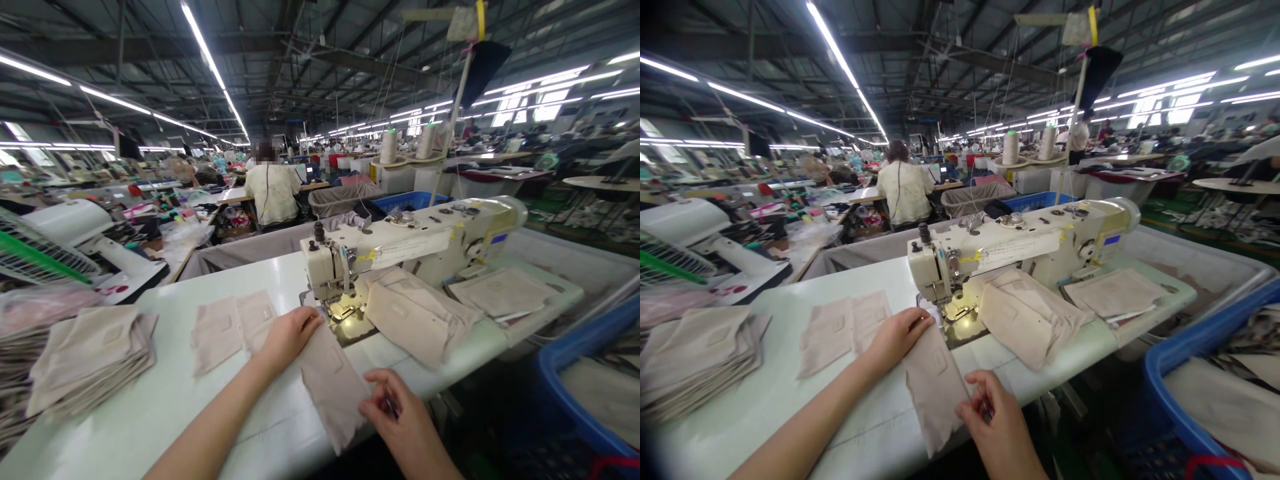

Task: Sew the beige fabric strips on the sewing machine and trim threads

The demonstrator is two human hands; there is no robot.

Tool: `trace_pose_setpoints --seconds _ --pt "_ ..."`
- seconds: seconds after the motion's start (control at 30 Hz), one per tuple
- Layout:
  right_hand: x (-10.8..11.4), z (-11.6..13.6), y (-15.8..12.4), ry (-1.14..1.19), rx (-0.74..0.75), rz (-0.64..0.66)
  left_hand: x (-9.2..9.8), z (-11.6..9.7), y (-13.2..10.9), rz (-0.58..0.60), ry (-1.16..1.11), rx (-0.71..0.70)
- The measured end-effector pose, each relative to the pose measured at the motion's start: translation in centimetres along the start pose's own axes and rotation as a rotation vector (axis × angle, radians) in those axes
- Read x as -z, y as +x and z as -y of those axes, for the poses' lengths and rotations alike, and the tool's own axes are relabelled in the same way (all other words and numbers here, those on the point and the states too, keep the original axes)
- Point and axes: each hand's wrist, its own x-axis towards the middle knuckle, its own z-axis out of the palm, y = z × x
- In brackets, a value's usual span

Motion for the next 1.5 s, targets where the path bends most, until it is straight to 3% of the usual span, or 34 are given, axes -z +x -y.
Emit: trace_pose_setpoints --seconds 0.17,0.33,0.43,0.73,0.9,1.5 --pt "0.3 -1.4 -0.3 -0.09 0.164 0.054 -1.2 0.0 1.4 0.048 0.002 0.024" --pt "1.2 -2.0 0.1 -0.285 0.654 0.044 -1.7 -0.7 1.9 0.056 -0.016 0.056" --pt "1.4 -2.0 0.5 -0.386 0.786 0.028 -1.7 -0.9 2.1 0.073 -0.027 0.069" --pt "2.3 -2.0 0.8 -0.666 0.828 0.201 -1.8 -0.7 3.5 0.116 -0.013 0.258" --pt "1.9 -1.6 1.1 -0.75 0.736 0.285 -1.9 -0.6 4.2 0.126 -0.002 0.348" --pt "1.4 -0.8 1.3 -0.79 0.709 0.284 -2.1 0.0 5.1 0.158 0.032 0.414"
